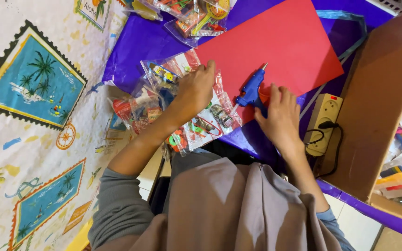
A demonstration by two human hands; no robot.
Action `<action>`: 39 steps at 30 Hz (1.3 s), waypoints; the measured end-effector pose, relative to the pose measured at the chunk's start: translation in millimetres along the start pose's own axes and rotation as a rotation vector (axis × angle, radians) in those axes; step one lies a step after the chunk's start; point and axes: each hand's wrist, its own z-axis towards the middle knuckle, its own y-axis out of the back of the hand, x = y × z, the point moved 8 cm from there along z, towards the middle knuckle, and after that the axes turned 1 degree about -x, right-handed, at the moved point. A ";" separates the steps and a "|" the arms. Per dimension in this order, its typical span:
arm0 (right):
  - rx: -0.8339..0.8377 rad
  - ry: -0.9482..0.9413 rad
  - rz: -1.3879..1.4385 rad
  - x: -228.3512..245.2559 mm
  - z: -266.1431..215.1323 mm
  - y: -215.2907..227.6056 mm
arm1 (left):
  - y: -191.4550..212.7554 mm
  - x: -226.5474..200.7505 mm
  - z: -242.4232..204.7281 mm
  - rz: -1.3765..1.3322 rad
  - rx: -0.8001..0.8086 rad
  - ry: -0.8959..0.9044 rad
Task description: The person packages various small toy items into plastic bags and uses a glue gun to seal a red piece of cardstock to the top of the bags. They pick toys from a large box, place them in bags, and apply hot glue to the cardstock headers.
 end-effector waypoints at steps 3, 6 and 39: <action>0.032 0.004 0.020 -15.3 4.1 -44.0 | -20.1 7.7 12.0 0.053 -0.064 -0.040; -0.011 0.016 0.093 -22.6 4.9 -58.1 | -24.4 5.3 11.9 0.158 -0.128 -0.059; 0.007 -0.169 0.772 -24.7 28.0 -121.9 | 5.2 -53.4 -57.5 0.158 -0.340 -0.283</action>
